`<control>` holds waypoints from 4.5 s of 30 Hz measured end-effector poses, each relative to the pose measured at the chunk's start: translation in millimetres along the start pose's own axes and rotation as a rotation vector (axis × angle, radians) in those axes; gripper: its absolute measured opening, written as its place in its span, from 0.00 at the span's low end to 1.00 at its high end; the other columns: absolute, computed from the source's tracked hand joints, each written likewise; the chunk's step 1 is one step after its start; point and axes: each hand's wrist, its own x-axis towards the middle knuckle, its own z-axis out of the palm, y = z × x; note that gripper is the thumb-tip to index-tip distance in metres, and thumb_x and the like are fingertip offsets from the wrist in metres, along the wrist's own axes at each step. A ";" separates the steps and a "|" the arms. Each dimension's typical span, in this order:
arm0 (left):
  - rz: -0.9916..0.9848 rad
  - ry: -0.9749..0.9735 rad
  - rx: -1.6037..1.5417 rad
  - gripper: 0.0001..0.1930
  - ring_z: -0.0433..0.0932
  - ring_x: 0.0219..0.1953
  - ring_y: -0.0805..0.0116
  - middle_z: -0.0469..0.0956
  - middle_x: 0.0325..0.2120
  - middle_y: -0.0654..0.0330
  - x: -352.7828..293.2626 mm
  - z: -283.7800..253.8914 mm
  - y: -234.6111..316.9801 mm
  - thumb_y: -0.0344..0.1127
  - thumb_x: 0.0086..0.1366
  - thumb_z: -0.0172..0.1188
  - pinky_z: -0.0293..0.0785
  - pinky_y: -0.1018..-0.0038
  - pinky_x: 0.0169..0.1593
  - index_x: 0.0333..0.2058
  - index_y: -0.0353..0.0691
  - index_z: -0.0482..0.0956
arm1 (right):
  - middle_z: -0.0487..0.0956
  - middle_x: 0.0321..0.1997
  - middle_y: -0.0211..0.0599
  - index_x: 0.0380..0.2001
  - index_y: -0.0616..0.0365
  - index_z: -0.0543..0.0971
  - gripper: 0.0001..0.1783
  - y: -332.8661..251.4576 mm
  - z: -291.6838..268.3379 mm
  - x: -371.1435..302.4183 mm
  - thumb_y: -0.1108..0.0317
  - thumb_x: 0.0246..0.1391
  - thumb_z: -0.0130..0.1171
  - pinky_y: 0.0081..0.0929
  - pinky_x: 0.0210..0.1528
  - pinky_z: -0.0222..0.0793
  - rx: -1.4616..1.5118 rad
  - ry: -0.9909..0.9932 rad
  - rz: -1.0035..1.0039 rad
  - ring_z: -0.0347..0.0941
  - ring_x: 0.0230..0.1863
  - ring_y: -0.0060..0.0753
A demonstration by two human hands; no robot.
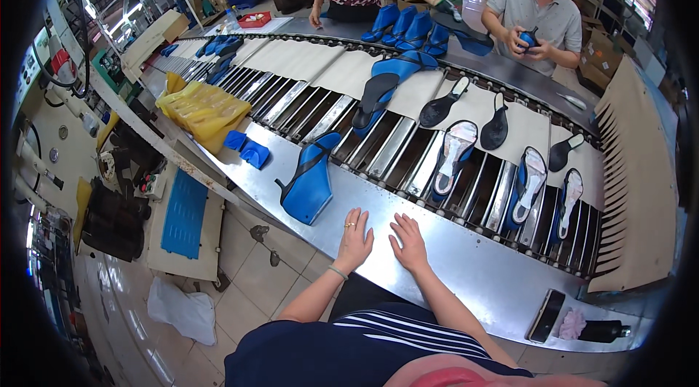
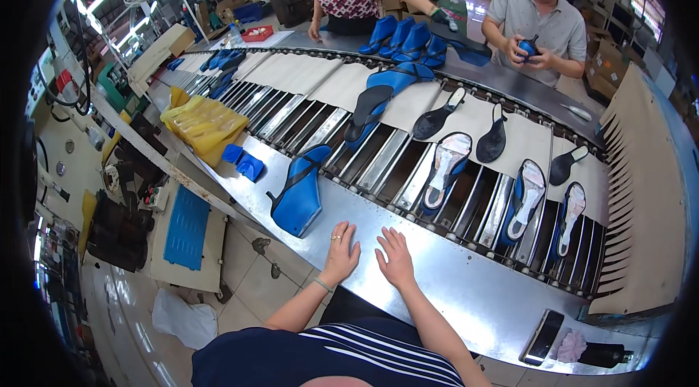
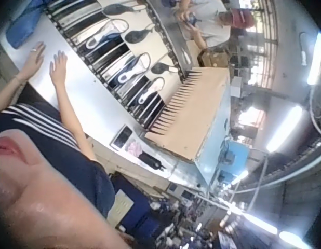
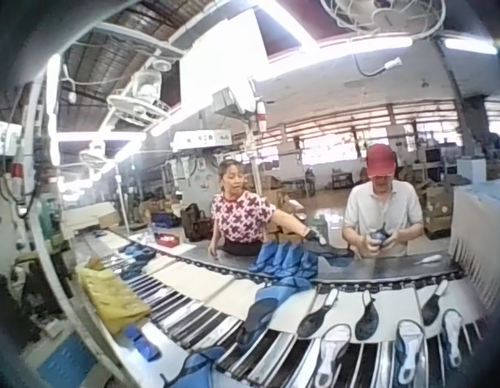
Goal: Manually assemble shoe components on a production line conveyor.
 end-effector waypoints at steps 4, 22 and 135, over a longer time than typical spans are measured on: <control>-0.005 -0.001 0.021 0.26 0.59 0.68 0.36 0.63 0.63 0.36 -0.8 1.3 3.6 0.30 0.66 0.57 0.60 0.52 0.70 0.61 0.27 0.67 | 0.73 0.67 0.44 0.51 0.59 0.81 0.18 1.8 -0.5 -1.0 0.66 0.58 0.63 0.49 0.73 0.55 -0.003 0.011 0.004 0.64 0.70 0.53; 0.014 0.002 0.092 0.26 0.59 0.68 0.36 0.63 0.63 0.36 -2.4 5.2 9.7 0.31 0.65 0.57 0.61 0.52 0.69 0.60 0.27 0.68 | 0.70 0.69 0.46 0.53 0.61 0.79 0.21 2.0 -9.5 -7.5 0.65 0.58 0.63 0.53 0.74 0.53 -0.008 -0.038 -0.029 0.61 0.72 0.54; 0.072 -0.024 0.134 0.23 0.59 0.67 0.35 0.62 0.63 0.36 -5.6 22.1 36.1 0.28 0.66 0.55 0.59 0.49 0.68 0.60 0.29 0.69 | 0.64 0.73 0.49 0.59 0.60 0.75 0.26 14.9 -36.7 -28.6 0.65 0.58 0.62 0.52 0.77 0.49 -0.040 -0.073 -0.063 0.55 0.76 0.54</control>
